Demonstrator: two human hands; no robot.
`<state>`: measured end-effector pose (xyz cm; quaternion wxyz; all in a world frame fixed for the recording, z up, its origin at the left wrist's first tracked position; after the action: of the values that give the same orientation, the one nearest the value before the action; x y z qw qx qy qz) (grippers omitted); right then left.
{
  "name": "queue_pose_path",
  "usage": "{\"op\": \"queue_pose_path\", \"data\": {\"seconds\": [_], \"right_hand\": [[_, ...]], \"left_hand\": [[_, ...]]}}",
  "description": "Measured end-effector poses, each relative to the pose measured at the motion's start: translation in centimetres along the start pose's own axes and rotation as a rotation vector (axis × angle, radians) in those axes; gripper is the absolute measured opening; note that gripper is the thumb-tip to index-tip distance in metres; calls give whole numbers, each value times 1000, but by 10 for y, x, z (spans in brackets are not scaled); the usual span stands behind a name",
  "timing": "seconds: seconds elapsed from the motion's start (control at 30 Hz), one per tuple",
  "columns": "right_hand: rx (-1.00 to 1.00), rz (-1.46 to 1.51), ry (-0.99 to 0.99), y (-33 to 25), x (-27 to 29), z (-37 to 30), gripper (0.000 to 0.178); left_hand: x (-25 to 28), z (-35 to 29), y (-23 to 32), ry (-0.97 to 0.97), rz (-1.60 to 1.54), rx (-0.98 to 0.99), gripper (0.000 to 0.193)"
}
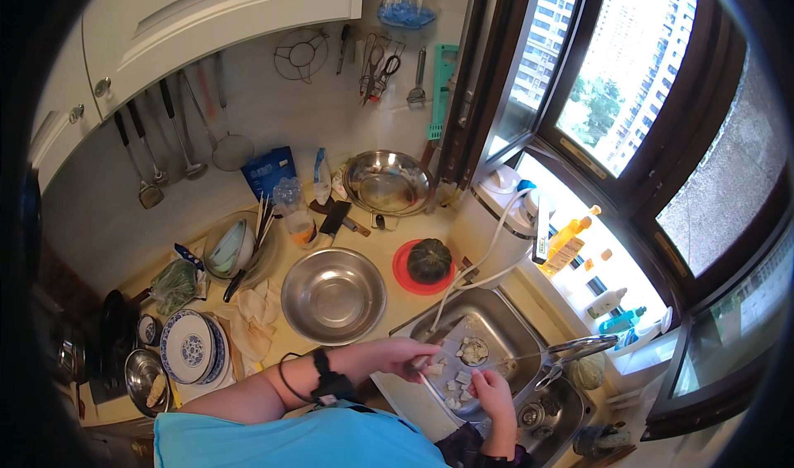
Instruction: The person moves corn cobs into a pot, covers it with a lid, and then cleans vegetable scraps out of the kitchen sink by hand, placing the waste into a small blue bucket.
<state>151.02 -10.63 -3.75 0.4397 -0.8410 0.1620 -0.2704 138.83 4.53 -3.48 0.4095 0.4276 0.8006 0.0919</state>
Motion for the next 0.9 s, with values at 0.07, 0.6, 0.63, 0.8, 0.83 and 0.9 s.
{"op": "queue_pose_path", "data": {"seconds": [0.07,0.6,0.63,0.8,0.83,0.9], "right_hand": [[-9,2,82,11,11,-4,26],[-204,-59,421,113,82,-51,36],[-219,-51,425,118,83,-53,36],[-247,-52,492,144,90,-58,36],[-244,-58,495,144,90,-57,36],[-264,-56,484,146,90,-59,36]], "left_hand": [[41,-28,12,110,257,-78,35],[229,-187,-1,727,383,-187,21],[231,-187,-1,761,383,-185,21],[245,-183,-5,800,388,-148,20],[246,-182,-5,807,381,-153,20],[248,-180,-6,812,380,-152,20]]}}
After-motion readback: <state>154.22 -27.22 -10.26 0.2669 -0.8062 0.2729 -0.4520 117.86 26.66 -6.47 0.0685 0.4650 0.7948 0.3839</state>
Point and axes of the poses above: each hand's wrist, its own z-axis towards the middle knuckle, its own x-axis out of the back of the hand, y = z × x, the point moved 9 cm from there along z, towards the middle knuckle, and after that the axes turned 6 degrees about -z, right-handed, at the moved point
